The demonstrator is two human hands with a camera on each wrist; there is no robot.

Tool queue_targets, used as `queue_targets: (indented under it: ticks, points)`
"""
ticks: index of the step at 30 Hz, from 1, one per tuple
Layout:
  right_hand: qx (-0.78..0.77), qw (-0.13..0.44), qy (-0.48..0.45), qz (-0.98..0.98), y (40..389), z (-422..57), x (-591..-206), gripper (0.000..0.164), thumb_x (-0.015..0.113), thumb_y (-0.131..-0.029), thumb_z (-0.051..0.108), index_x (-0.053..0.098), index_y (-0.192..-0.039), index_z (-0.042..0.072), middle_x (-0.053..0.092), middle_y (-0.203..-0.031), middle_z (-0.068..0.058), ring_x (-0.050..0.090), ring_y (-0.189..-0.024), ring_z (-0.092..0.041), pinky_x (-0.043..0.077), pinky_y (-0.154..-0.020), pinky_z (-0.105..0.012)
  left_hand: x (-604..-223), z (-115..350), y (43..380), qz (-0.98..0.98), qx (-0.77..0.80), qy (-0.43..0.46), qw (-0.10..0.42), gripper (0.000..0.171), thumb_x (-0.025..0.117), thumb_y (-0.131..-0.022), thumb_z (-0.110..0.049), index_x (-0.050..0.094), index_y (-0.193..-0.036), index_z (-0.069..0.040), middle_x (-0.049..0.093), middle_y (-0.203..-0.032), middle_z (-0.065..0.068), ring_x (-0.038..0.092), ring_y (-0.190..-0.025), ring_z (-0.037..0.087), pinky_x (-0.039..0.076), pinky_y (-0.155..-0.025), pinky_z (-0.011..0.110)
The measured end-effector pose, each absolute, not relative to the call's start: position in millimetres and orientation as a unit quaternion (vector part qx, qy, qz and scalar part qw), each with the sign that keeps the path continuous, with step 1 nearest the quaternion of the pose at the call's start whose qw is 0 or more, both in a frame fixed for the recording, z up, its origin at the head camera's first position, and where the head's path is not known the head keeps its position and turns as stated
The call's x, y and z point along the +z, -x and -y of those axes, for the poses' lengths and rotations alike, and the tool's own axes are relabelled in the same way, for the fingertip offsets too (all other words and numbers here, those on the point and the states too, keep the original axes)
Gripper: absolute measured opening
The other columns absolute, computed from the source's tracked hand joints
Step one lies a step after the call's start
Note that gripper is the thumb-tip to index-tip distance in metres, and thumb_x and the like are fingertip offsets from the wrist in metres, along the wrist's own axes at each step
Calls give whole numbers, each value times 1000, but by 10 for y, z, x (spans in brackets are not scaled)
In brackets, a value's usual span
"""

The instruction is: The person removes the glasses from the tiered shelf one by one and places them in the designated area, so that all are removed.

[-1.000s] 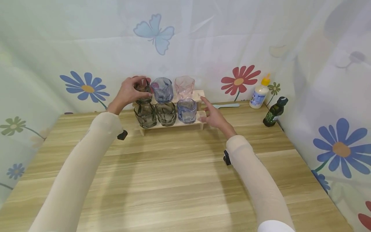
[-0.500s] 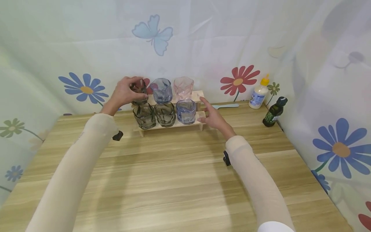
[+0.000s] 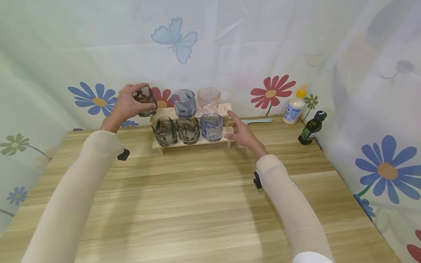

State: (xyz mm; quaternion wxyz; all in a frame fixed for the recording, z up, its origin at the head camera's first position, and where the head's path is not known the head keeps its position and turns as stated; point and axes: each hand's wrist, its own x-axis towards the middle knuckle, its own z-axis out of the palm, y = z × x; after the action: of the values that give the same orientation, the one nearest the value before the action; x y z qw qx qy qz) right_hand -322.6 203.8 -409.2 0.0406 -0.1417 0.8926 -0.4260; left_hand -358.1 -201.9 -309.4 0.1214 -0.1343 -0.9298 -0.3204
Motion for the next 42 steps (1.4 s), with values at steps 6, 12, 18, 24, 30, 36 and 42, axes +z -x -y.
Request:
queue_targets:
  ticks: [6,12,18,24,30,36,42]
  points:
    - [-425,41,147,-892,3233,-2049,-4107,94,71,-91,6,12,-162,27,45,-147,-30,61,-115,-46,53,-92,-53,-3111,2224,3477,940,-300,115,113,77,82,-83,-30,46,-150,-14,45,-132,28,44,-111,42,41,-90,62]
    - [-424,40,149,-893,3233,-2050,-4097,95,71,-92,7,11,-162,26,44,-148,-30,61,-115,-46,53,-91,-52,-3127,2478,3376,947,-292,105,86,79,80,-84,-32,43,-151,-15,40,-141,30,41,-125,48,38,-97,69]
    - [-424,42,146,-893,3222,-2052,-4100,95,71,-92,6,11,-162,27,43,-149,-29,60,-116,-46,53,-91,-53,-3159,2671,3291,951,-282,94,82,82,82,-82,-35,43,-151,-15,36,-154,27,36,-137,52,34,-102,72]
    - [-428,47,143,-891,3218,-2046,-4094,95,71,-92,7,11,-162,29,41,-150,-29,59,-118,-46,53,-93,-53,-3242,2847,3220,948,-290,94,87,82,82,-82,-33,43,-151,-13,44,-143,29,44,-125,48,39,-96,69]
    - [-433,46,144,-889,3219,-2038,-4095,95,70,-92,6,10,-162,28,42,-149,-30,60,-116,-46,54,-91,-52,-3312,2998,3140,952,-279,88,87,83,83,-81,-32,43,-151,-12,39,-148,29,33,-135,53,31,-102,72]
    - [-439,47,154,-884,3230,-2020,-4101,94,71,-92,7,9,-162,24,42,-149,-31,60,-114,-46,55,-87,-47,-3406,3162,3009,954,-276,76,87,81,84,-81,-29,44,-149,-10,41,-143,31,41,-124,51,36,-95,70]
    - [-442,40,158,-882,3220,-2042,-4105,94,71,-91,6,11,-162,27,44,-147,-31,63,-108,-44,56,-83,-44,-3484,3304,2893,956,-271,74,82,79,83,-82,-29,44,-148,-10,45,-127,29,44,-109,45,40,-85,64]
